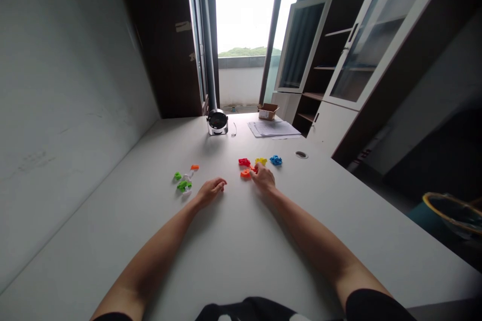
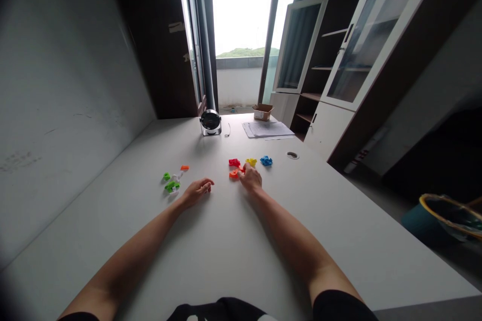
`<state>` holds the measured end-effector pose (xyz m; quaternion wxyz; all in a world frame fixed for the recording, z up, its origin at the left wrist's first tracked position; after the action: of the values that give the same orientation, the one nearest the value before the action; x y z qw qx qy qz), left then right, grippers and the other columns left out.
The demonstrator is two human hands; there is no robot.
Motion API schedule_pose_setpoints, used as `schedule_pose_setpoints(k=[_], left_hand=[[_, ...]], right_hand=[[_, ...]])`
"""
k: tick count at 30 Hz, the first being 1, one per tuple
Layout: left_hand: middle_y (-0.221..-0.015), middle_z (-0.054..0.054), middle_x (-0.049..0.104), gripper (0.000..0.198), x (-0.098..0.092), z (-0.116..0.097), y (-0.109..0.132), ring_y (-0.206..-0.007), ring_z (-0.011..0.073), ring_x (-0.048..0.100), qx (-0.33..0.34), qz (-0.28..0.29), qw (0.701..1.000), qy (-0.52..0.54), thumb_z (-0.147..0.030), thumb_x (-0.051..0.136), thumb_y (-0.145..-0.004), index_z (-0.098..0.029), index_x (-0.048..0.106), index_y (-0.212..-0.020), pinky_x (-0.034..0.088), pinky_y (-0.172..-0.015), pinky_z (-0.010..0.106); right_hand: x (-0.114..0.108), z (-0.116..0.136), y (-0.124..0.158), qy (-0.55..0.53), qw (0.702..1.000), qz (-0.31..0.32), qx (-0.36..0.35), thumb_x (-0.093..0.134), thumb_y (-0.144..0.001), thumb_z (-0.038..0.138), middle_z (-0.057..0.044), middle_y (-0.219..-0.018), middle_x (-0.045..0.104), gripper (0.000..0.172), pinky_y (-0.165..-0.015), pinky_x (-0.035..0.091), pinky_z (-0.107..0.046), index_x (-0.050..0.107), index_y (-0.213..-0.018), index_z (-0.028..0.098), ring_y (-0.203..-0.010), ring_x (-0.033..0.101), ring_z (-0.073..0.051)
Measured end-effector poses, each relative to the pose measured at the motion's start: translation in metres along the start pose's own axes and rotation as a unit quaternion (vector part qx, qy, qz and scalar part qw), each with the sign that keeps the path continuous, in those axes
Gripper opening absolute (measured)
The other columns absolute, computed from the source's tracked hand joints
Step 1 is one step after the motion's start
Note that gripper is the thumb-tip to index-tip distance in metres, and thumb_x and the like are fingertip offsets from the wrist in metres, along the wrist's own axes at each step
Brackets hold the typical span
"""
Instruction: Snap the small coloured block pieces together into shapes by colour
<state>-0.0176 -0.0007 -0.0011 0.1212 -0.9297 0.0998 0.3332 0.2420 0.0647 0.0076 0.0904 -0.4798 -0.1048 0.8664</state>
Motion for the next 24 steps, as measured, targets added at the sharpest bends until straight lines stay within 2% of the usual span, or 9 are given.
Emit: schedule_pose_setpoints(k=[11,24], left_hand=[[-0.082,0.001,0.070,0.034,-0.002,-0.004,0.001,-0.074,0.0152,0.060,0.010,0.000,1.000,-0.014,-0.041,0.044,-0.093,-0.022,0.072,-0.101,0.041,-0.067,0.023],[-0.087,0.001,0.072,0.031,-0.001,-0.002,0.001,-0.079,0.0164,0.062,0.014,0.007,1.000,-0.021,-0.037,0.046,-0.092,-0.022,0.072,-0.100,0.043,-0.071,0.023]], right_hand=[[0.001,-0.002,-0.002,0.012,1.000,0.013,-0.010,0.059,-0.091,0.039,-0.007,-0.084,0.069,0.022,-0.062,0.034,-0.026,0.065,-0.099,0.020,-0.072,0.061,-0.019],[0.003,-0.013,-0.010,0.006,0.998,0.048,-0.027,0.065,-0.086,0.032,-0.004,-0.082,0.070,0.013,-0.060,0.032,-0.025,0.069,-0.093,0.022,-0.071,0.059,-0.016]])
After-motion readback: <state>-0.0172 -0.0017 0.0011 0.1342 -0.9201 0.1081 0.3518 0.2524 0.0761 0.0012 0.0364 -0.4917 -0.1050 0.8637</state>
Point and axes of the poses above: each hand's wrist, its own y-axis away from the middle knuckle, its own x-axis out of the palm, z = x × y, the point moved 3 cm from there along -y, towards the middle knuckle
